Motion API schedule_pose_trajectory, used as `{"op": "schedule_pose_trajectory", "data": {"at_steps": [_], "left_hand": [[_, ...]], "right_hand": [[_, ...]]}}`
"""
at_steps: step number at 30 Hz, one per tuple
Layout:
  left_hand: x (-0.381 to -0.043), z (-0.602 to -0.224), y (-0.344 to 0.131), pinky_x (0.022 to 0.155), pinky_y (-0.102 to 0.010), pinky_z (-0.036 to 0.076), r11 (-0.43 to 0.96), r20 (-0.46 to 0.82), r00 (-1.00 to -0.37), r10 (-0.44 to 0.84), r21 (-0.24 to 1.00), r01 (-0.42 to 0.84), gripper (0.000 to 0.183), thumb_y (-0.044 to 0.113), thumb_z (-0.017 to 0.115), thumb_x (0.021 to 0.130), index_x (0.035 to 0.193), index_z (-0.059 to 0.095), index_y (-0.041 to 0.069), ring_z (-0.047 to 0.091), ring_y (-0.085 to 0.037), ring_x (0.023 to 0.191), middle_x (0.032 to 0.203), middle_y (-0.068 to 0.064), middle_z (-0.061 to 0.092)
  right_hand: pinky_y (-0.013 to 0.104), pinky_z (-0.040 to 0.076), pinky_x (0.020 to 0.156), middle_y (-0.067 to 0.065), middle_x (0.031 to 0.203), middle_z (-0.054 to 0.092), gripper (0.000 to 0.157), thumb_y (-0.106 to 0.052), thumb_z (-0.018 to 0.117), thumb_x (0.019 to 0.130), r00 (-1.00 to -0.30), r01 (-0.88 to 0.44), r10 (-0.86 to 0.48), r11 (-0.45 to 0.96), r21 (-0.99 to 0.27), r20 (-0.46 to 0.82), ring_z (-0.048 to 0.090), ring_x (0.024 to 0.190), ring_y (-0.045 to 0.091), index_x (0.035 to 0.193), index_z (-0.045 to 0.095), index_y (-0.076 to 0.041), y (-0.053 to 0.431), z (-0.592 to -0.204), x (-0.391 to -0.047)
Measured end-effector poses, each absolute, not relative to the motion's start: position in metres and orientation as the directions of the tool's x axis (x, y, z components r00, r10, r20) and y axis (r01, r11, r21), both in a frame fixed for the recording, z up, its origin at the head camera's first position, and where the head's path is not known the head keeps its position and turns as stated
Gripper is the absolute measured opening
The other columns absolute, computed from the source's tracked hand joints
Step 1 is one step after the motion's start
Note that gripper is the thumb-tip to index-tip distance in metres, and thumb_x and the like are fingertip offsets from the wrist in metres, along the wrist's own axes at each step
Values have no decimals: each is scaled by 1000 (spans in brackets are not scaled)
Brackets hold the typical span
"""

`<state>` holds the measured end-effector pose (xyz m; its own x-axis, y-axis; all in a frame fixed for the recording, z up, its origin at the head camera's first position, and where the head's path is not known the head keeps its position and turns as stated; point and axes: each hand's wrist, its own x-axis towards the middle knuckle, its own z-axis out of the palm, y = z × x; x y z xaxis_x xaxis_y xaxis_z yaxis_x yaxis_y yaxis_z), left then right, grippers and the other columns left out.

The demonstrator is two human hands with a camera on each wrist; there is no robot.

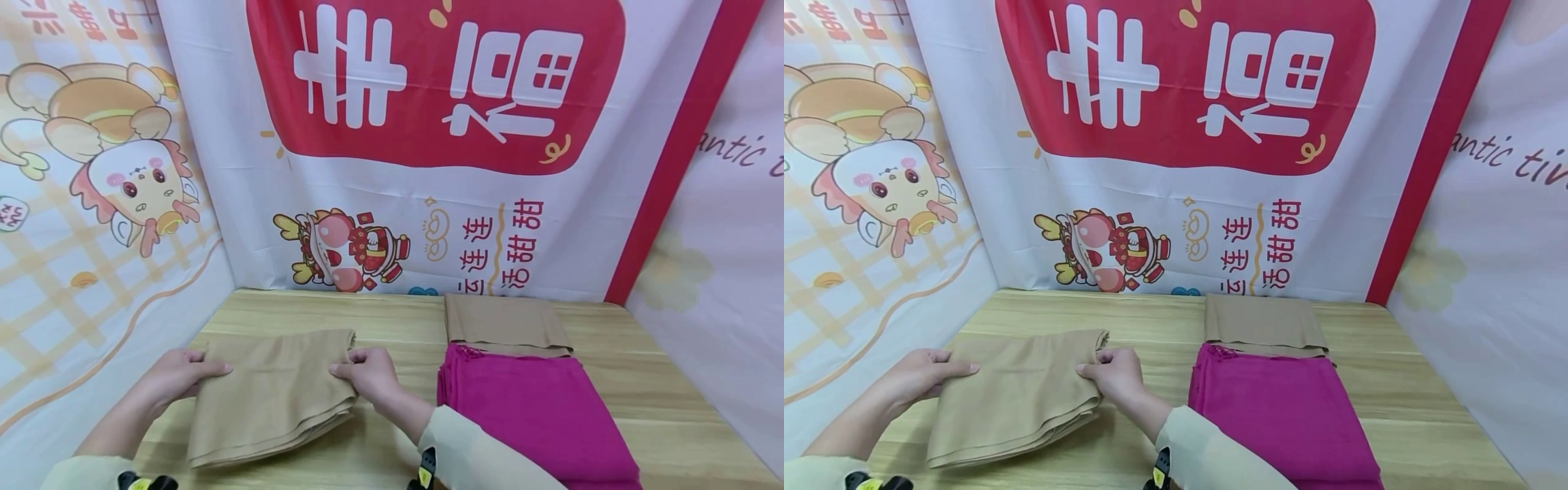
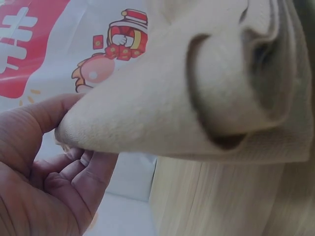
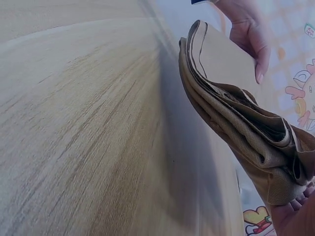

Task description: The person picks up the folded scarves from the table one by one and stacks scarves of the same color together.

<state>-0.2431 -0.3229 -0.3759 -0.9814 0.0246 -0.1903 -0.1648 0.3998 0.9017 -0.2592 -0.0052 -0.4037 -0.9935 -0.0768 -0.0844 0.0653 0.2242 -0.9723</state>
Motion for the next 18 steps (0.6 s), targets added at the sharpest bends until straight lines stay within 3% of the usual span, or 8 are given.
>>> {"op": "schedule_pose_trajectory", "data": {"at_steps": [8,18], "left_hand": [[-250,-374,-311,67,-32,57,399,-156,-988,-14,905,-149,42,16,73,86,108,60,-18,69,-18,72,82,-6,70],[-261,-372,-295,61,-28,54,479,-102,-994,-44,871,-111,30,21,76,84,95,70,-6,62,-12,65,73,2,66]], "right_hand": [[26,55,59,1,80,68,23,-20,80,82,-991,95,-71,206,-974,-112,65,68,10,98,74,-6,5,-403,-260],[26,54,60,2,85,66,23,-23,81,81,-996,76,-37,194,-978,-84,62,71,10,94,74,-6,20,-405,-259]]}}
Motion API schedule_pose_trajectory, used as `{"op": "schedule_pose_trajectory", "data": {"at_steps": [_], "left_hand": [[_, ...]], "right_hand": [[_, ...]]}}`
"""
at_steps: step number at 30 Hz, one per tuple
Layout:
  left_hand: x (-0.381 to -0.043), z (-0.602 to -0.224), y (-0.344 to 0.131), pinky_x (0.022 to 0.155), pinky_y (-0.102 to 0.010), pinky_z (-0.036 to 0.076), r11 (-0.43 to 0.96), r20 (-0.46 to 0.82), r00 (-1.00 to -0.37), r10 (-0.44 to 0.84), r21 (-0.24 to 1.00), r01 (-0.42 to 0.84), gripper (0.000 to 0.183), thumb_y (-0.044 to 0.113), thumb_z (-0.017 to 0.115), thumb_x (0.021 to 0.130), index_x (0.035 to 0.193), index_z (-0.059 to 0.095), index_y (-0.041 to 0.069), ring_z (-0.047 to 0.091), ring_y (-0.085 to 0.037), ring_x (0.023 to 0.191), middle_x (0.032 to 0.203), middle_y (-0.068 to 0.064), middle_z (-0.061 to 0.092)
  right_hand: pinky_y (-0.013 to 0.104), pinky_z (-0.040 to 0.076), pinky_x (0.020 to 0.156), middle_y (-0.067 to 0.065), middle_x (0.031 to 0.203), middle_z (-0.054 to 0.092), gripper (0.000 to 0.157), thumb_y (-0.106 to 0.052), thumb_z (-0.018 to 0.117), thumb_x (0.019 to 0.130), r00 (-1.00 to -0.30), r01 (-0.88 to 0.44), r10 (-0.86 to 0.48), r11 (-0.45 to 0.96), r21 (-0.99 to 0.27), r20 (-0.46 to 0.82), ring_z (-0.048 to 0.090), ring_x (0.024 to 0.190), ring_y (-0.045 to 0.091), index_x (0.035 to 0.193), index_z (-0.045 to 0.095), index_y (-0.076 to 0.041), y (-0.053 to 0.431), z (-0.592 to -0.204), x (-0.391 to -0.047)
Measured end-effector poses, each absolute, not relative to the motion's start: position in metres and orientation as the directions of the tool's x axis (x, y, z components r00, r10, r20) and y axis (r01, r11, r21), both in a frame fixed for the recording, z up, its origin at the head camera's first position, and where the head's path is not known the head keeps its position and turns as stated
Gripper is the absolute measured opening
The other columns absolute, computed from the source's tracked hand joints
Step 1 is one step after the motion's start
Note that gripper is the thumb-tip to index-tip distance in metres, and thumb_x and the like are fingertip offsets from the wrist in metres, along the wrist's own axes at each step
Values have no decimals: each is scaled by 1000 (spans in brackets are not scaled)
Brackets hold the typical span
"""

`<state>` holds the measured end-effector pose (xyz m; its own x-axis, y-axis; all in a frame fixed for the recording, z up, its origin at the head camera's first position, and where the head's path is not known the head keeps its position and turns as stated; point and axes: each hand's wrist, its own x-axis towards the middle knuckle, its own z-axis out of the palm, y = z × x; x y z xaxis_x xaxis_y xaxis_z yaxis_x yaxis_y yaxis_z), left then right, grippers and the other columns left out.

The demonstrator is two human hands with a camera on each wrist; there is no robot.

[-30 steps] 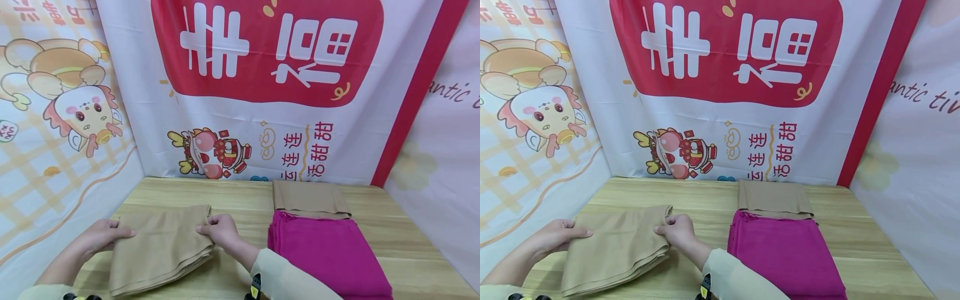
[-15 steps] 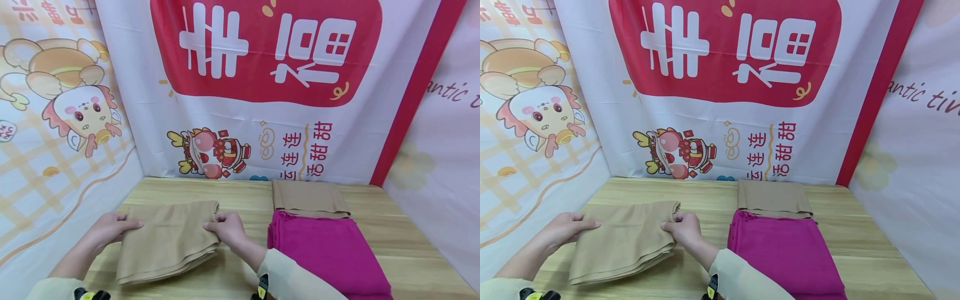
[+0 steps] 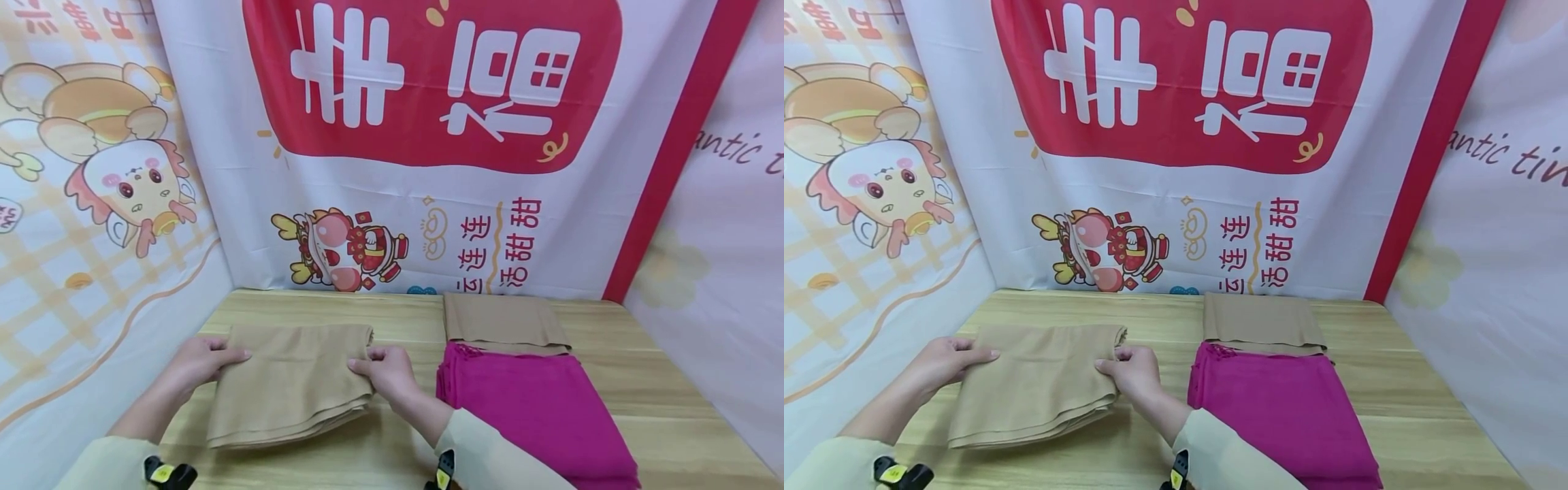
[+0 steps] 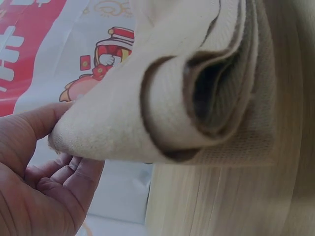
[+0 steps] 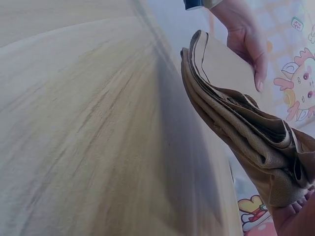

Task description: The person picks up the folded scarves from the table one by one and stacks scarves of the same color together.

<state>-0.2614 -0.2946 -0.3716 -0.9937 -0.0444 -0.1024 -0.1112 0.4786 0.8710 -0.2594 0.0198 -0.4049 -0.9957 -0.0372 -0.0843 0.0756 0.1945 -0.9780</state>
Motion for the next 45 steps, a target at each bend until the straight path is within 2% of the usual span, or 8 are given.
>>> {"op": "schedule_pose_trajectory", "data": {"at_steps": [7,13,23,31,35,39,45], "left_hand": [[-269,-377,-288,59,-28,54,475,-87,-995,-52,874,-101,31,20,77,84,96,70,-7,61,-11,62,71,2,66],[-274,-379,-282,58,-29,53,496,-86,-995,-52,863,-101,37,22,77,83,100,69,-9,60,-12,63,73,1,66],[-281,-384,-272,58,-29,52,521,-93,-995,-47,847,-104,37,24,78,82,97,69,-9,59,-14,64,72,0,65],[-285,-390,-270,57,-28,52,524,-87,-995,-52,846,-101,33,23,79,82,92,70,-7,58,-14,63,71,0,64],[-285,-393,-269,56,-28,49,534,-87,-995,-51,840,-100,29,24,78,82,84,70,-3,55,-13,61,66,1,61],[-287,-397,-268,55,-29,48,541,-83,-995,-50,836,-97,26,24,78,83,73,65,3,51,-12,58,61,3,55],[-290,-402,-266,51,-27,41,541,-82,-996,-45,836,-93,35,23,77,83,61,53,10,44,-10,53,54,6,44]], "right_hand": [[26,54,60,5,87,68,20,-15,81,80,-999,39,-25,159,-987,-44,63,72,12,92,74,-1,26,-411,-255],[28,56,64,6,95,68,29,-17,81,80,-997,73,12,169,-983,-72,63,77,13,102,73,0,33,-413,-253],[30,57,67,7,93,68,35,-15,78,83,-991,136,-1,141,-981,-137,66,78,15,112,69,2,45,-419,-248],[29,56,65,7,90,68,27,-13,80,80,-991,132,21,165,-977,-130,65,75,15,102,71,0,47,-424,-246],[28,54,64,5,86,67,21,-13,81,78,-993,115,31,198,-974,-111,62,74,14,93,72,-2,48,-425,-245],[29,53,63,5,83,66,18,-13,81,77,-994,109,30,212,-971,-105,62,73,15,88,71,-2,49,-426,-244],[28,53,62,4,78,66,14,-8,80,77,-992,127,25,214,-969,-124,62,69,14,83,69,-2,49,-430,-243]]}}
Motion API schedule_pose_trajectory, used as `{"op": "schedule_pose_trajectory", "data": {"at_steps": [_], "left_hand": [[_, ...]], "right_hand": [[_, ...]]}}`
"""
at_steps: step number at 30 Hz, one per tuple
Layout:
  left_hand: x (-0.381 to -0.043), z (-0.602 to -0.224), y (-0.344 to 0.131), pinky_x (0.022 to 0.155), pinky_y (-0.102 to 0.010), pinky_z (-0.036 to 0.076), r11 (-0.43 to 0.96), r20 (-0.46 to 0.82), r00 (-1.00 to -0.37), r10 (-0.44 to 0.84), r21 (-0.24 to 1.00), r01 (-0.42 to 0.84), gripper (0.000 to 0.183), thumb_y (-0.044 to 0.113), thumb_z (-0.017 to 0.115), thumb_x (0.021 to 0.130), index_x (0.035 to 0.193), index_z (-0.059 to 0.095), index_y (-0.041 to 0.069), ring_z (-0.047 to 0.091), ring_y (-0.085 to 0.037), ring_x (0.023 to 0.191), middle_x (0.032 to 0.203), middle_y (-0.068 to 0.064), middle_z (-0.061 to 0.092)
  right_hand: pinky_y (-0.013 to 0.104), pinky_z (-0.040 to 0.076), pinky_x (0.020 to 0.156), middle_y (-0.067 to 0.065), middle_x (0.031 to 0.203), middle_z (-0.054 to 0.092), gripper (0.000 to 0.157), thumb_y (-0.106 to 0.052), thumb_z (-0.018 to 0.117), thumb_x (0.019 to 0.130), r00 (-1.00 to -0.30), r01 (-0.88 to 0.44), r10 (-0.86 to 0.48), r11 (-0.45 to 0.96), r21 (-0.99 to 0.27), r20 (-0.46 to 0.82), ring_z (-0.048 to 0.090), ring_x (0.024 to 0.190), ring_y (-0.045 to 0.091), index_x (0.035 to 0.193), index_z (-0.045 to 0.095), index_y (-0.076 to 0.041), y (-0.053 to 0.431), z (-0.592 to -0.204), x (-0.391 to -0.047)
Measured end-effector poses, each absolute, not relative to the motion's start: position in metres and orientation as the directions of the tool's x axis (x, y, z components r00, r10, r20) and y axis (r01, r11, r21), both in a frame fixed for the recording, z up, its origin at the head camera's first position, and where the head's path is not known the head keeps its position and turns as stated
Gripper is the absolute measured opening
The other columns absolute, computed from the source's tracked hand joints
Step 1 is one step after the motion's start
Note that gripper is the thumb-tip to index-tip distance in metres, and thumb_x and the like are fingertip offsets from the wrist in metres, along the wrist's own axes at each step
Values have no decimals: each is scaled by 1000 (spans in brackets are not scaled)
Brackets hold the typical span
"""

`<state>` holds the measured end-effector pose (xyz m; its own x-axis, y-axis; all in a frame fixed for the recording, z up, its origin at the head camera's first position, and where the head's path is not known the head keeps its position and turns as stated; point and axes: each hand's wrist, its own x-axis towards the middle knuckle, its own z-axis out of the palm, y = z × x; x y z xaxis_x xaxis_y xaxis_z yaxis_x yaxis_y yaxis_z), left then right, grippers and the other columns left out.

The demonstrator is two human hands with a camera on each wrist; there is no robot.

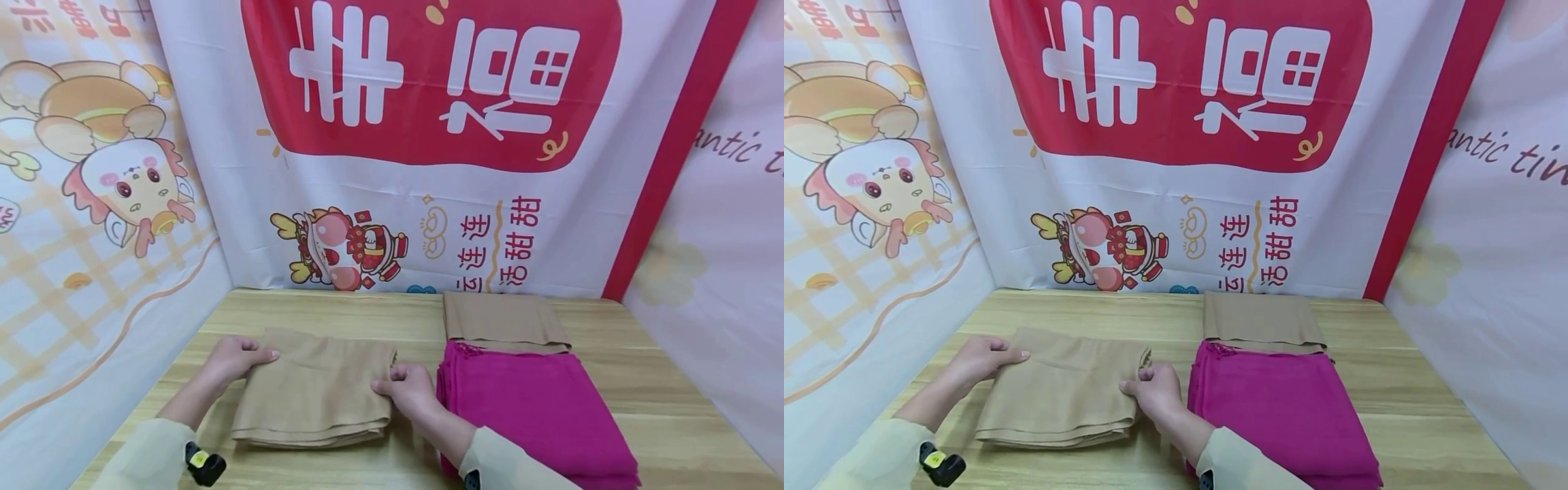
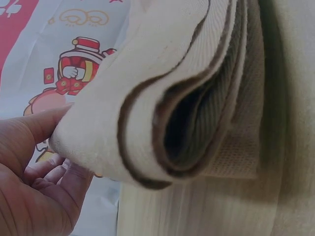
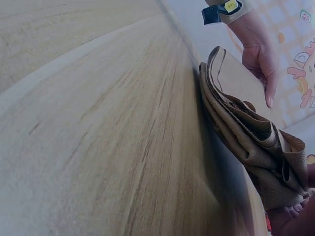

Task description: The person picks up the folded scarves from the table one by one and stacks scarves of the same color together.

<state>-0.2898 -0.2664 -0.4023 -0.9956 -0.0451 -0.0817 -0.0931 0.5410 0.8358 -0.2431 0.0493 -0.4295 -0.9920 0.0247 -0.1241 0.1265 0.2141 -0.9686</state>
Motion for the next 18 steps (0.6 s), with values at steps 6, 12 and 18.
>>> {"op": "schedule_pose_trajectory", "data": {"at_steps": [6,12,18], "left_hand": [[-293,-409,-265,47,-24,35,553,-70,-997,-40,829,-80,37,22,77,82,60,50,11,40,-9,52,53,6,40],[-293,-414,-265,50,-27,40,570,-87,-995,-52,815,-101,29,23,78,81,66,60,7,46,-12,55,55,4,48],[-291,-416,-266,49,-26,38,561,-124,-990,-66,816,-140,28,23,78,81,67,61,6,44,-12,54,54,4,46]], "right_hand": [[29,54,63,4,78,65,15,-7,80,77,-992,127,23,228,-965,-125,62,69,13,85,70,0,50,-432,-242],[28,53,61,4,78,64,16,-7,81,76,-992,123,20,256,-959,-122,61,68,13,83,69,0,51,-433,-242],[27,51,60,3,75,65,15,-8,81,75,-990,143,26,274,-951,-141,60,66,13,81,68,-2,51,-435,-243]]}}
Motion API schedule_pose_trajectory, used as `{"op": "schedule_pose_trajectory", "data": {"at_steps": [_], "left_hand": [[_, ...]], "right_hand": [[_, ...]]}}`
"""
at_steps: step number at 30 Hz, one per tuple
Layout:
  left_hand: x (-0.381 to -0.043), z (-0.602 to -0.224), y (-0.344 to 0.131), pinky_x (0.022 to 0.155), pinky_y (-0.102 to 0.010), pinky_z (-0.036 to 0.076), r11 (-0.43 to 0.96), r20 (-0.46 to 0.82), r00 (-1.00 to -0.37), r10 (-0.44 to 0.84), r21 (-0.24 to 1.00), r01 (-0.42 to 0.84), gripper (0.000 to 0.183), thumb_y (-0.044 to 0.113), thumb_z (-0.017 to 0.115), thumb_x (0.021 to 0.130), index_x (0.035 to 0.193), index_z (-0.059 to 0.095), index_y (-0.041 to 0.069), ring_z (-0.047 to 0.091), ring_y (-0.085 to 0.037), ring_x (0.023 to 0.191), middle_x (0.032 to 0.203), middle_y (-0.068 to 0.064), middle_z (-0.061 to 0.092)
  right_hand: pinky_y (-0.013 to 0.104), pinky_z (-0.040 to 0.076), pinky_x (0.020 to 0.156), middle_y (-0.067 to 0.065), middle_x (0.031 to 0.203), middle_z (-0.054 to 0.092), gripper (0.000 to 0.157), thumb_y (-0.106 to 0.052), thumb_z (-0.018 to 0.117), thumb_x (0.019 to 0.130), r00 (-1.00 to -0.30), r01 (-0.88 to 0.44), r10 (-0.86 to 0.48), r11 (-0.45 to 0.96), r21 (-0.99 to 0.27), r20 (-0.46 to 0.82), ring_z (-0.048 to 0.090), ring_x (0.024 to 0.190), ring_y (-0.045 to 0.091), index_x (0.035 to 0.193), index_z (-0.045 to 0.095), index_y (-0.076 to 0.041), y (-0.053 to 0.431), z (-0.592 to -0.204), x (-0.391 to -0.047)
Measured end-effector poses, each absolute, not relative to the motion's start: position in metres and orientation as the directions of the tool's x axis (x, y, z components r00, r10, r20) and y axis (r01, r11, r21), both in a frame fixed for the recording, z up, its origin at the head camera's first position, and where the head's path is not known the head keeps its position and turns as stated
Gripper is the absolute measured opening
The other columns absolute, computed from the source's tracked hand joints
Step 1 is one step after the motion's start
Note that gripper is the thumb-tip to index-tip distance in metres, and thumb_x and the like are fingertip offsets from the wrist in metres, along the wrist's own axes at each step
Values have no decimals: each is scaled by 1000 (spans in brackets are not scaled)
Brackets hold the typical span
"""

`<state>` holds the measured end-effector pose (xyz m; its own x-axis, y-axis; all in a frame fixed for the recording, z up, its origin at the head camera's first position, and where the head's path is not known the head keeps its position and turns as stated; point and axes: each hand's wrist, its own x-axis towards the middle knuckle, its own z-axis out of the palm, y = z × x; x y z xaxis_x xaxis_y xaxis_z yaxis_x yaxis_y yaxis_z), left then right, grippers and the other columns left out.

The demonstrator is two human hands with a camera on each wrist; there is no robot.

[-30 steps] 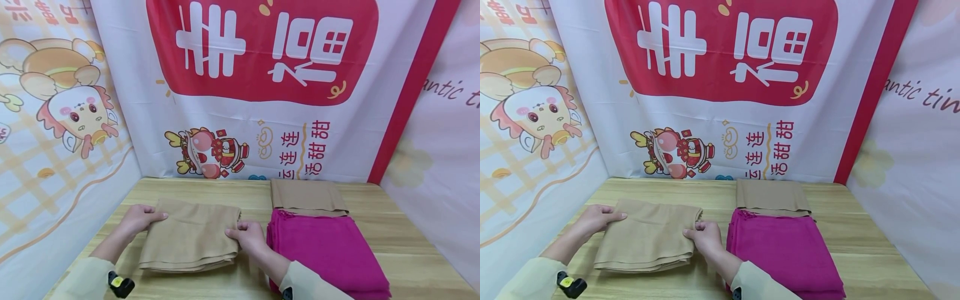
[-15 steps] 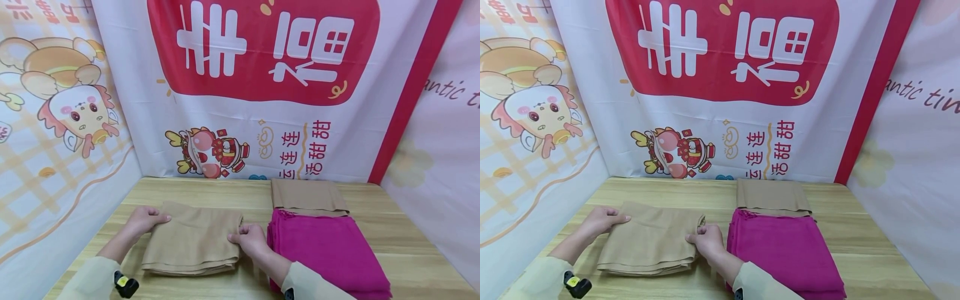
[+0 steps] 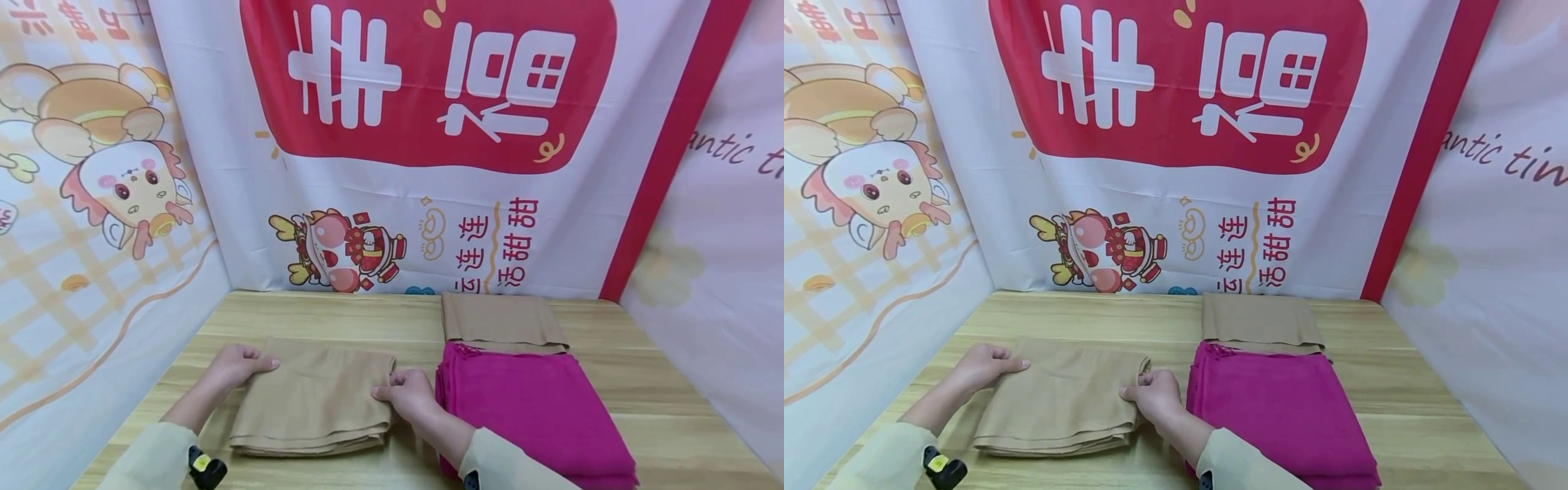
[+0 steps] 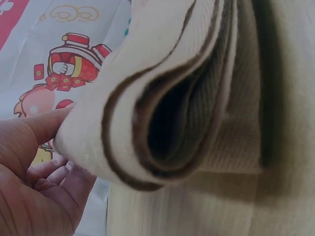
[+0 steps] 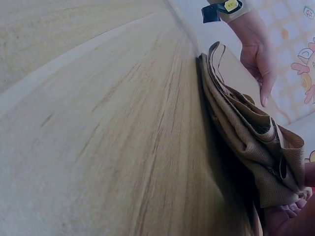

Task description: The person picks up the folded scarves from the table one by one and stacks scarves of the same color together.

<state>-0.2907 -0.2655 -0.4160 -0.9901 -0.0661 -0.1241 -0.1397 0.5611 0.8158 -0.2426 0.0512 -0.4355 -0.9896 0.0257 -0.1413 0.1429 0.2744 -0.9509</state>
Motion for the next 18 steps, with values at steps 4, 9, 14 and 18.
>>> {"op": "schedule_pose_trajectory", "data": {"at_steps": [4,9,14,18], "left_hand": [[-291,-419,-268,47,-25,35,571,-124,-991,-59,810,-135,34,23,78,81,61,54,10,40,-10,51,52,5,40],[-295,-426,-271,46,-23,33,580,-111,-992,-61,805,-125,35,23,78,79,60,51,13,37,-9,50,51,7,37],[-298,-433,-274,45,-23,35,568,-108,-992,-68,813,-127,27,23,79,79,65,61,8,39,-9,49,51,7,41],[-297,-436,-274,46,-24,36,564,-107,-992,-64,816,-124,25,21,79,79,68,65,5,41,-10,48,51,6,43]], "right_hand": [[27,48,59,3,76,62,17,-8,82,74,-991,135,28,283,-950,-133,57,68,14,75,66,-3,52,-438,-243],[25,47,56,2,72,62,19,-8,81,75,-990,136,17,277,-951,-137,57,64,13,70,63,-6,52,-439,-242],[22,43,51,-1,65,58,30,-6,80,76,-989,145,1,280,-949,-151,52,59,11,62,54,-10,53,-441,-243],[25,48,57,2,80,65,20,-5,80,76,-988,146,0,296,-944,-153,57,67,12,68,62,-5,53,-442,-244]]}}
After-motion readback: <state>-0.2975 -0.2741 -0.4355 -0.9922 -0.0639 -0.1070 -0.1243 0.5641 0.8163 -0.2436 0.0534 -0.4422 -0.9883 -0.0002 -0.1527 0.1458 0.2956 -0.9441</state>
